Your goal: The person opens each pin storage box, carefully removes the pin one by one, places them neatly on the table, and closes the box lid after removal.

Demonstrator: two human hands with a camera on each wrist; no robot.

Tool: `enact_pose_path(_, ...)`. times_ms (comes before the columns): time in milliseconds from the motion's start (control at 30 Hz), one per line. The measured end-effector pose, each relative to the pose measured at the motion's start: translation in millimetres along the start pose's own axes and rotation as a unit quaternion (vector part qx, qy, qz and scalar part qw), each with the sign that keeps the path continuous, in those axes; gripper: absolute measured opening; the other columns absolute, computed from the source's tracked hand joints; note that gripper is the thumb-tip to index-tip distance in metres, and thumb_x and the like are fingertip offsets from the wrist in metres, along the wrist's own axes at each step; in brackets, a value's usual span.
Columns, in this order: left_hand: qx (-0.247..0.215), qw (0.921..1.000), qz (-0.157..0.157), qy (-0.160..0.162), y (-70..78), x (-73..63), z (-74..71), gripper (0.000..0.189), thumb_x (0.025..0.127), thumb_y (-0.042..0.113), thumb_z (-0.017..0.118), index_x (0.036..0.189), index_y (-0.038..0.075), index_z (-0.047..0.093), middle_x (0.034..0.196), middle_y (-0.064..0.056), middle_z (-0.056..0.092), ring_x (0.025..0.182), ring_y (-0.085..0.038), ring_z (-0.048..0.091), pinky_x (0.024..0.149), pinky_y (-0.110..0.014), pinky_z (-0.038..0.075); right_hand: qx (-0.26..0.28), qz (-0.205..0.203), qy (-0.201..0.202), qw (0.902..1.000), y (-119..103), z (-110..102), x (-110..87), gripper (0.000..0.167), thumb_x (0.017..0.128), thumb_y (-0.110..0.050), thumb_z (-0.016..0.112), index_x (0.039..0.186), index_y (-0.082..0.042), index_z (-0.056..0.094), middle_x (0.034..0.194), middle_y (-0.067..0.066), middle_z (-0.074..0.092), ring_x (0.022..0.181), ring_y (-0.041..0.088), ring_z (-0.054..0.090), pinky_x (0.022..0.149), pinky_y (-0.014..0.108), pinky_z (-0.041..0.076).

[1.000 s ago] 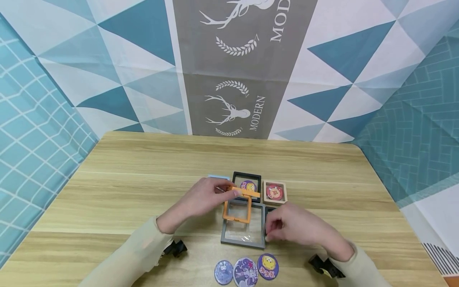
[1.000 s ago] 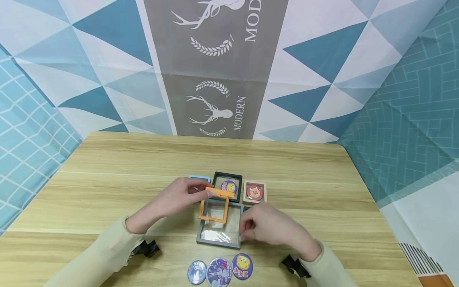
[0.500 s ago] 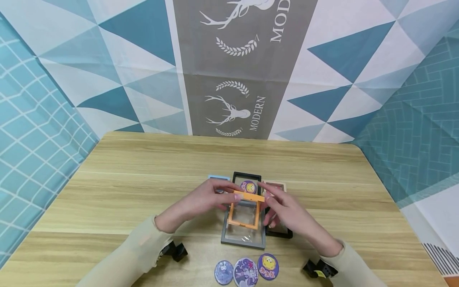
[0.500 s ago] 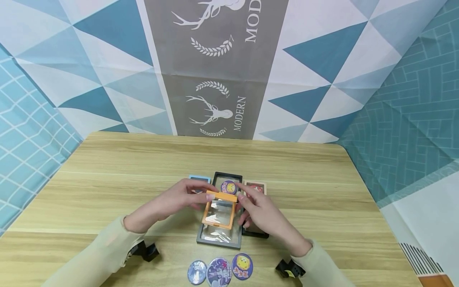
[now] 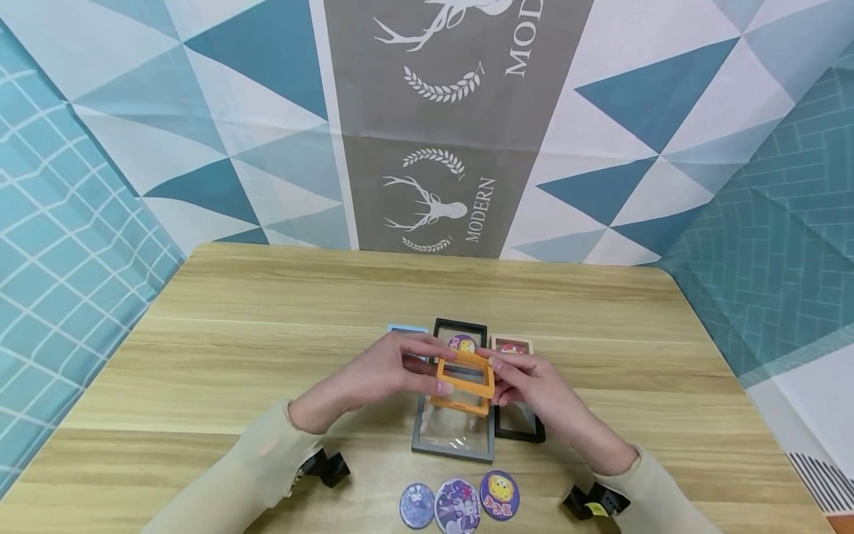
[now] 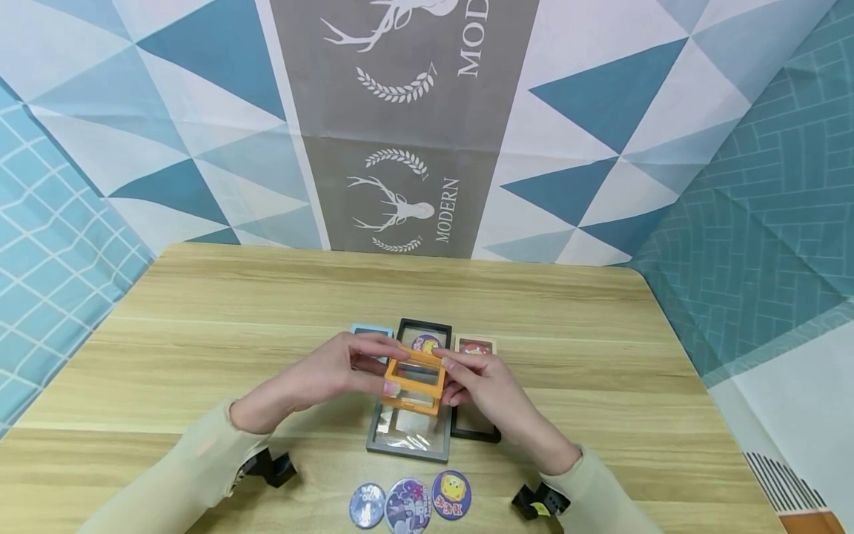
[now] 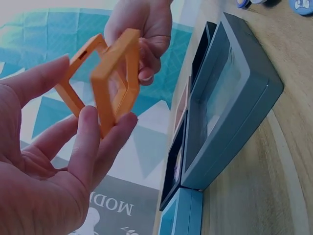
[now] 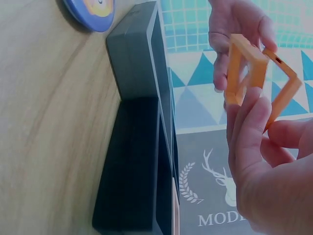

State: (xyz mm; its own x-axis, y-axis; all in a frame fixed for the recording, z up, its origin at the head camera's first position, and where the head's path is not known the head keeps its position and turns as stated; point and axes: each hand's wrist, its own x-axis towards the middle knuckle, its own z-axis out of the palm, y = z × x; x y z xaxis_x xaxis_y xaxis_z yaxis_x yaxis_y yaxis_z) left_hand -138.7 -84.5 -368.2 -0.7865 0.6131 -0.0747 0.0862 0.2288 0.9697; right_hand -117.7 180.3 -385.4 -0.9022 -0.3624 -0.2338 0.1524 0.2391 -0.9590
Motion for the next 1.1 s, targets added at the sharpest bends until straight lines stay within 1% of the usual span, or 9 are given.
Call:
enact_pose_path(133,0.014,0.9999,0.008,0.003,1.0,0.3,1.3,0.05,0.08,0.023,0.084,0.126,0.01,0.069,0.132,-0.006,0.058,0.109,-0.023,0.065,0.089,-0.032,0.054,0.004,0.003,0.018,0.9998,-0.3,-0.5,0.1,0.039,0.104,-0.022,0.054,0.139,-0.003,0.057,0.111,0.018,0.061,0.088,0.022,0.064,0.075,0.028,0.057)
enact_pose_path(267,-0.003,1.0,0.008,-0.003,0.7,0.6,1.9,0.057,0.079,0.018,0.085,0.131,0.009,0.065,0.135,-0.008,0.055,0.111,-0.026,0.065,0.087,-0.034,0.056,0.002,0.002,0.026,0.9997,-0.6,-0.8,-0.4,0.042,0.102,-0.025,0.059,0.138,-0.004,0.058,0.124,0.02,0.057,0.09,0.023,0.064,0.077,0.03,0.057)
enact_pose_path(400,-0.017,0.9997,-0.014,-0.009,0.2,1.5,3.0,0.074,0.081,0.019,0.084,0.146,0.012,0.049,0.134,-0.012,0.055,0.103,-0.025,0.068,0.086,-0.036,0.056,0.007,-0.005,0.031,0.9995,-0.9,-1.2,-0.7,0.045,0.1,-0.027,0.063,0.138,-0.004,0.058,0.135,0.021,0.051,0.092,0.024,0.064,0.077,0.029,0.057)
enact_pose_path(467,-0.02,0.9995,-0.025,0.0,-0.4,2.3,3.3,0.076,0.084,0.023,0.082,0.149,0.013,0.044,0.13,-0.013,0.056,0.095,-0.026,0.07,0.083,-0.039,0.056,0.014,-0.009,0.034,0.9993,-1.2,-1.2,-0.6,0.045,0.099,-0.025,0.064,0.138,-0.004,0.058,0.139,0.021,0.049,0.091,0.024,0.064,0.076,0.029,0.057)
enact_pose_path(533,-0.025,0.999,-0.035,0.01,-0.8,3.3,3.9,0.071,0.088,0.026,0.078,0.149,0.013,0.045,0.123,-0.013,0.058,0.089,-0.026,0.069,0.083,-0.041,0.057,0.017,-0.012,0.035,0.9991,-1.5,-1.0,-0.3,0.044,0.099,-0.023,0.064,0.138,-0.003,0.058,0.141,0.021,0.047,0.091,0.024,0.064,0.076,0.028,0.057)
enact_pose_path(700,-0.036,0.9985,-0.033,0.023,-3.4,5.9,4.6,0.057,0.09,0.02,0.075,0.141,0.008,0.053,0.111,-0.015,0.056,0.081,-0.024,0.066,0.081,-0.046,0.058,0.012,-0.017,0.037,0.9991,-1.9,-0.6,0.0,0.044,0.099,-0.022,0.065,0.137,-0.002,0.059,0.134,0.021,0.051,0.09,0.024,0.064,0.076,0.029,0.057)
enact_pose_path(867,-0.022,0.9989,-0.032,0.026,-4.9,6.4,4.1,0.057,0.087,0.018,0.077,0.138,0.005,0.054,0.107,-0.013,0.058,0.079,-0.036,0.067,0.077,-0.047,0.056,-0.002,-0.021,0.035,0.9992,-1.9,-0.3,-0.8,0.044,0.098,-0.02,0.065,0.137,-0.002,0.058,0.125,0.02,0.054,0.091,0.025,0.063,0.077,0.03,0.057)
enact_pose_path(933,-0.018,0.999,-0.032,0.026,-4.6,6.1,4.2,0.056,0.087,0.018,0.078,0.137,0.006,0.055,0.106,-0.013,0.059,0.078,-0.037,0.067,0.075,-0.047,0.055,-0.008,-0.022,0.035,0.9991,-1.9,0.0,-1.4,0.044,0.098,-0.019,0.066,0.137,-0.002,0.058,0.123,0.019,0.055,0.091,0.025,0.062,0.076,0.03,0.057)
enact_pose_path(1100,-0.006,0.9988,-0.038,0.03,-4.7,4.8,4.0,0.053,0.085,0.014,0.078,0.133,0.007,0.057,0.105,-0.012,0.061,0.076,-0.025,0.066,0.074,-0.046,0.056,-0.023,-0.027,0.027,0.999,-1.4,0.5,-2.3,0.044,0.097,-0.019,0.067,0.137,-0.004,0.059,0.117,0.018,0.058,0.089,0.025,0.063,0.076,0.031,0.058)
